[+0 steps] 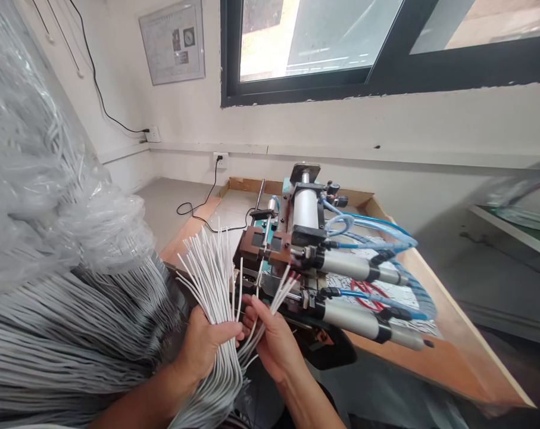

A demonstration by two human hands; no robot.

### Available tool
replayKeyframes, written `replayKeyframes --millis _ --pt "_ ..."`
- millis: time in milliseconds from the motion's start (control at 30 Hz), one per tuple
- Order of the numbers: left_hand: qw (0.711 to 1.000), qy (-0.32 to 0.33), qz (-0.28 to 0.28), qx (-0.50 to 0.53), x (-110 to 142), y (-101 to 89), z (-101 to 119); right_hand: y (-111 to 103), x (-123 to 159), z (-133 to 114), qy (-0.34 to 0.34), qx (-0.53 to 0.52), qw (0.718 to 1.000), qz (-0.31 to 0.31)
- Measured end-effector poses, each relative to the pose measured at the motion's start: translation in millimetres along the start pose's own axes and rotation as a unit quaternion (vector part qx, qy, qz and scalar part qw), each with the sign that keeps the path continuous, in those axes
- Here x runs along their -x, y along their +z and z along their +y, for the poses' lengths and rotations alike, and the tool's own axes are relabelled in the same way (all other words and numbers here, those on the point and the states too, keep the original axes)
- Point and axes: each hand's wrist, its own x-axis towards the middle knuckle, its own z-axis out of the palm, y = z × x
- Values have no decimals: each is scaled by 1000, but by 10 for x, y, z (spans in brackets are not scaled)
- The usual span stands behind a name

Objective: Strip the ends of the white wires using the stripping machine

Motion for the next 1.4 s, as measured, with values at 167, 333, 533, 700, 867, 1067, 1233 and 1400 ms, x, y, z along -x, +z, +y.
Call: replayKeyframes --millis 167,333,533,700,867,1067,1233,1400 --pt "999 26 -27 -8 -2 -6 15 34 62 37 -70 44 996 17" --pt "999 -3 -3 37 8 8 62 -15 39 36 -110 12 986 122" --pt "999 -20 14 48 14 11 60 -27 -73 -30 -58 -47 987 141" --pt "998 -21 28 42 -5 -1 29 14 -110 -18 -8 -115 991 74" --pt "999 2 -26 25 -18 -26 11 73 4 18 -9 -21 1000 -9" --pt "1000 12 -7 27 -4 -45 28 18 118 58 -104 27 989 103" --pt "997 -37 9 60 19 -30 38 -55 109 62 -79 25 987 137" --pt "998 -23 12 53 30 -25 31 -57 46 23 -60 13 990 125"
